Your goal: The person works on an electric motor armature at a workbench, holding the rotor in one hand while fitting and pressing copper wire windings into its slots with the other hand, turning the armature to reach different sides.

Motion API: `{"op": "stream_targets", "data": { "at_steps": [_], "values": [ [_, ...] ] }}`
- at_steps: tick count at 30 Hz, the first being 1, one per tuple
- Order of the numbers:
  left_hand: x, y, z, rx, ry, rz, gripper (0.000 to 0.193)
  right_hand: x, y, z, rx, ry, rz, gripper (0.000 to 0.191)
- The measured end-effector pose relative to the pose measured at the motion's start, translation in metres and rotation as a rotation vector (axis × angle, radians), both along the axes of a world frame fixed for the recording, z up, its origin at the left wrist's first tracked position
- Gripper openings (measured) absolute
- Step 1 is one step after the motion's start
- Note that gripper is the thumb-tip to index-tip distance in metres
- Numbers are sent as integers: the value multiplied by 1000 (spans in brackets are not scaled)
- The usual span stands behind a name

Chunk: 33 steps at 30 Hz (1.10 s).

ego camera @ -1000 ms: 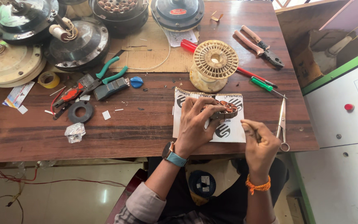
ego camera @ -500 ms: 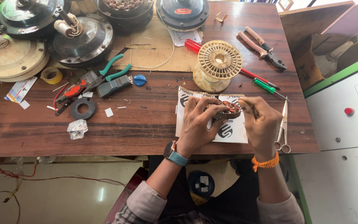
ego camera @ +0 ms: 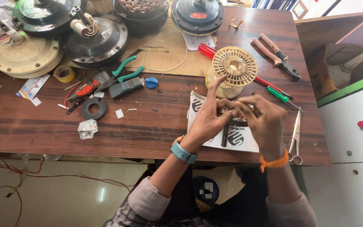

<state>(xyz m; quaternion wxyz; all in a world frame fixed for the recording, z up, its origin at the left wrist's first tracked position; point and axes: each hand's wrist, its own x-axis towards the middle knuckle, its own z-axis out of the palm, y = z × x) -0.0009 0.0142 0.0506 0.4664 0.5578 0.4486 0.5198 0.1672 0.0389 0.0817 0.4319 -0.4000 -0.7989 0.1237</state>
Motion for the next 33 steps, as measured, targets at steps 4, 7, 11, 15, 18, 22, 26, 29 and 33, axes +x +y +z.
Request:
{"op": "stream_targets", "data": {
  "at_steps": [4, 7, 11, 15, 18, 22, 26, 29, 33],
  "values": [
    [-7, -4, 0, -23, -41, -49, 88, 4, -40, -20, -62, 85, -143, 10],
    [-12, -2, -3, 71, 0, -66, 83, -2, -61, -40, -129, 228, -137, 10],
    [-17, 1, -6, 101, -44, -113, 68, -4, -67, -66, -145, 242, -127, 6],
    [-19, -1, -2, 139, 17, -148, 39, -8, -67, -94, -145, 260, -115, 3],
    [-18, -14, 1, 377, 381, -61, 49, -4, -73, -109, -170, 288, -268, 4],
    [-2, -24, 0, 537, 605, 109, 44, 18, -74, -110, -174, 362, -331, 4],
    [10, -26, -3, 517, 584, 207, 36, 34, -66, -94, -191, 407, -329, 9],
    [13, -27, -5, 488, 576, 230, 35, 38, -62, -76, -168, 371, -325, 8],
    [12, -27, -7, 466, 576, 228, 33, 36, -53, -52, -130, 311, -266, 7]
  ]
}}
